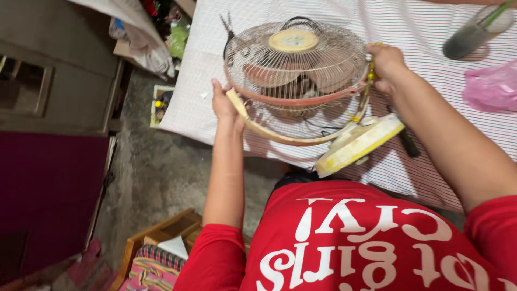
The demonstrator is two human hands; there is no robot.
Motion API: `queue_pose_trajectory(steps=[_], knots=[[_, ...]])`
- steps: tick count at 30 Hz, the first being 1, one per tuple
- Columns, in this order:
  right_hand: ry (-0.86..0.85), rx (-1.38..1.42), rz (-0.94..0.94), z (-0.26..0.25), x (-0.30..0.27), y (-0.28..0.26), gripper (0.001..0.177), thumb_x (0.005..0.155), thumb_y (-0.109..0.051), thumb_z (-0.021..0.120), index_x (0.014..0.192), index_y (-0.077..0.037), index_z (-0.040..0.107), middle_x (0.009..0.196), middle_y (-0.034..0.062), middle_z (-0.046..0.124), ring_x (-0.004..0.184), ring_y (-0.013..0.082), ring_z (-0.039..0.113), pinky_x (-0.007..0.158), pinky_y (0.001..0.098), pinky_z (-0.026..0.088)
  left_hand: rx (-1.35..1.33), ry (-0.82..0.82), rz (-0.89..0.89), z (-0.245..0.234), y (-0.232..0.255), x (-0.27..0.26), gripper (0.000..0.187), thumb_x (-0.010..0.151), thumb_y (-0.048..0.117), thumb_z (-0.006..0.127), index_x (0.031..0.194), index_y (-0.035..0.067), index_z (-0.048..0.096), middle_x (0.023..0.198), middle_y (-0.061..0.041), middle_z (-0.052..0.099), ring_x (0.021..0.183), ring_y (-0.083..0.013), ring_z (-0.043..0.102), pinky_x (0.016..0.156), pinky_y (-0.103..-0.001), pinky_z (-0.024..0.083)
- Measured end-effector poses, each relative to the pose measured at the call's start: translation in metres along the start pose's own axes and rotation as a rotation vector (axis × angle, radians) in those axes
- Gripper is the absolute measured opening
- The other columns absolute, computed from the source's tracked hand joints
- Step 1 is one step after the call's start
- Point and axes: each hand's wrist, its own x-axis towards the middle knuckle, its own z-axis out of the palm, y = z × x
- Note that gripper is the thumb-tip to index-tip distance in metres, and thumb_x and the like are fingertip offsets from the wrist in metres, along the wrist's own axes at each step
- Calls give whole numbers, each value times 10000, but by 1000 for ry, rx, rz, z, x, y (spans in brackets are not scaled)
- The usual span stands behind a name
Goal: The person uses a screwdriver to loosen and remove screws from the front cage of a table fan. They then detach the front cage and place it on the table.
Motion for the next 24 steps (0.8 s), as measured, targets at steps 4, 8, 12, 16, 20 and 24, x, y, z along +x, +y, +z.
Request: queue_pose_trajectory(steps=[4,8,12,16,20,24], knots=[[58,-72,-40,9,-18,-5,209,1061,-322,598,1160,-140,571,782,24,602,533,169,589,391,366,439,-56,113,9,10,-3,-5,841,1035,643,298,1451,-64,483,1183,-200,638,753,-222,586,583,-355,477],[144,-291,26,2,-33,-5,218,1066,-395,572,1149,-198,531,773,9,545,525,182,529,372,362,276,-156,218,57,18,10,-17,811,1062,620,317,1508,-45,447,1313,-149,598,998,-191,662,769,-327,548],[42,-23,-107,-6,-26,7,176,1084,-312,609,1157,-153,586,888,2,617,697,152,605,498,349,498,-39,168,75,28,12,-20,781,990,581,392,1395,-78,497,1185,-174,631,898,-230,660,676,-359,541],[59,182,-66,-19,-2,22,135,1067,-195,582,1113,-83,641,987,51,728,859,190,737,698,389,648,176,185,229,42,1,-39,689,1044,497,535,1230,-165,504,989,-190,585,803,-212,588,663,-342,539],[87,194,-142,-20,23,42,148,1027,-63,497,1086,-64,632,993,92,702,838,206,727,748,432,679,348,233,225,50,-7,-71,520,959,387,669,1191,-41,484,944,-94,571,759,-143,517,614,-311,467],[111,163,-135,-16,32,44,146,1018,-64,493,1069,-61,629,975,91,701,816,204,719,721,430,660,302,282,228,52,-8,-77,440,980,364,594,1150,-35,522,935,-104,580,747,-161,530,591,-331,464]])
